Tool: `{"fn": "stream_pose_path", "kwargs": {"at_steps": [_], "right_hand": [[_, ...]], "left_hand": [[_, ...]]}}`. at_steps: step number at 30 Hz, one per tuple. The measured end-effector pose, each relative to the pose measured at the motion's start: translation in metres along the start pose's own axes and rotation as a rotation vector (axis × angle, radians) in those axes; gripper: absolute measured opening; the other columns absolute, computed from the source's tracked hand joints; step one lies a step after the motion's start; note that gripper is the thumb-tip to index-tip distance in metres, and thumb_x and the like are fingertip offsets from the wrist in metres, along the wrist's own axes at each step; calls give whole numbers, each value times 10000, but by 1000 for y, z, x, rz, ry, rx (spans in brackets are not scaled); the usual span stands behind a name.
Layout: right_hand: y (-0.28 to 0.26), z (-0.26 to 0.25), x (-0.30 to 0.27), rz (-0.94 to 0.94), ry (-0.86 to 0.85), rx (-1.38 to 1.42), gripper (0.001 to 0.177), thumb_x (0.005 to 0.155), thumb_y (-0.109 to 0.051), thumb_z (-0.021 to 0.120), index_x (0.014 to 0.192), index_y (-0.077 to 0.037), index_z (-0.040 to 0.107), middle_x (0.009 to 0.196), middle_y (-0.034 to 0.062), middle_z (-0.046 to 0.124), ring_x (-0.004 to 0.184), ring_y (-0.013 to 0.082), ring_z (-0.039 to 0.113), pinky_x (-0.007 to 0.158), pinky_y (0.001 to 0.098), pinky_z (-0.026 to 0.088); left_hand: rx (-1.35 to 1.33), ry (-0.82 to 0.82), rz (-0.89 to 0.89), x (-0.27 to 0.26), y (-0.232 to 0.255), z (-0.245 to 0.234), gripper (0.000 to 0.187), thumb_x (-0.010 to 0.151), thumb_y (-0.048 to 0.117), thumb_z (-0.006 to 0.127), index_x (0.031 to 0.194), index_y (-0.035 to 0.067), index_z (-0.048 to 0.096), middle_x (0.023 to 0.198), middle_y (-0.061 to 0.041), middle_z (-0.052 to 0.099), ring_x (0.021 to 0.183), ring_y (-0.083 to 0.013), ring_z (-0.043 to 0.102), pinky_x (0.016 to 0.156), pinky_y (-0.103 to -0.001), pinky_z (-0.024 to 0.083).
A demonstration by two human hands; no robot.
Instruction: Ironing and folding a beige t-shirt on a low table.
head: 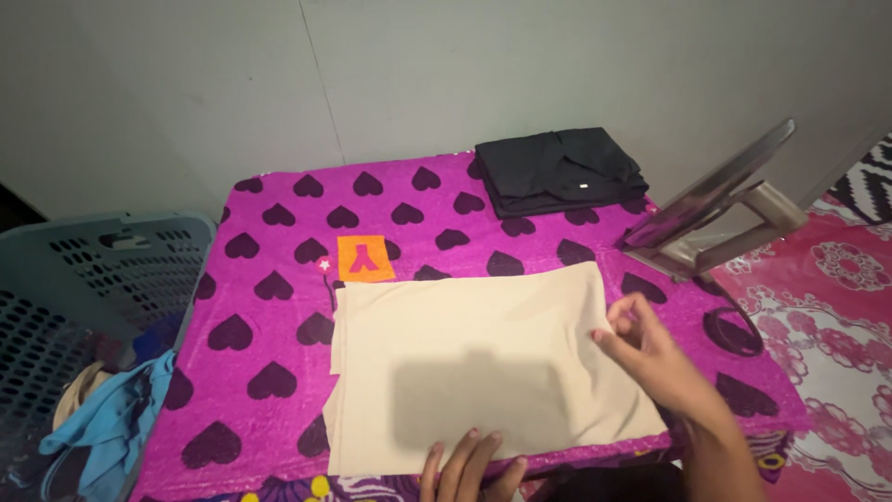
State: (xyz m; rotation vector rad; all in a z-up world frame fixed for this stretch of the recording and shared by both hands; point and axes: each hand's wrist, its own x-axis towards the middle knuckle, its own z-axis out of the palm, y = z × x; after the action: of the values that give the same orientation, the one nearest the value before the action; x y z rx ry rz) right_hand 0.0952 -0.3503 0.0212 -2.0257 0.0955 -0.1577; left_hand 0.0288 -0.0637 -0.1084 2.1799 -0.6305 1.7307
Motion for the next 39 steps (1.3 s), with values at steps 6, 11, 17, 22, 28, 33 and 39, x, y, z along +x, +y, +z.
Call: {"fn": "stream_pose_path", "kwargs": {"at_steps": [6,11,17,22,28,33,39], "right_hand": [[26,-42,12,-15,116,354,244,899,-127,722,947,-153,484,866,-54,449,834,97,472,731,261,398],[18,-109,1,-25,242,100,235,896,-166,692,962,-150,467,960,-18,539,1005,140,582,902,359,448],[-52,-51,2,38,76,213,290,915,-102,707,1056,-99,453,966,68,654,843,234,649,653,398,549],[-155,46,-8,-244,-70,59,331,859,-44,678,1127,-122,500,896,18,556,770,105,557,602,286,484],[-175,130,-32,-675,-122,-225,305,963,-152,683,1225,-110,533,893,67,640,757,159,682,654,303,503],[-170,90,-25,-268,-317,-29,344,904,-186,702,1233,-118,626,971,70,671,568,184,569,540,332,477],[-153,50,-19,-275,-58,-107,307,933,-204,634,1220,-97,604,1001,17,715,759,84,672,616,261,536]], "left_hand": [[-104,-87,-71,22,1,-20,126,1004,453,651,1126,453,682,1143,75,742,1077,-132,700,1021,-424,420],[-445,-329,-183,44,-17,-49,259,891,371,705,1143,365,765,1209,-1,744,1063,-164,717,925,-387,458],[-1208,-656,-1059,48,-62,-53,388,931,71,607,1308,105,694,1120,-146,792,1049,-253,768,883,-357,598],[-1570,-609,-1196,122,-109,-47,444,1013,255,550,1420,87,493,1256,-194,704,1021,-284,745,833,-412,619],[-1392,-985,-1485,124,-132,2,652,1022,514,376,1633,309,274,1066,-209,684,792,-286,699,662,-399,612],[-1198,-1121,-1454,141,-125,-9,886,907,159,634,1592,339,101,1081,-211,722,753,-274,695,598,-399,586],[-1392,-773,-1092,133,-125,-15,676,976,17,578,1595,108,323,1272,-125,716,986,-151,721,798,-286,613]]}}
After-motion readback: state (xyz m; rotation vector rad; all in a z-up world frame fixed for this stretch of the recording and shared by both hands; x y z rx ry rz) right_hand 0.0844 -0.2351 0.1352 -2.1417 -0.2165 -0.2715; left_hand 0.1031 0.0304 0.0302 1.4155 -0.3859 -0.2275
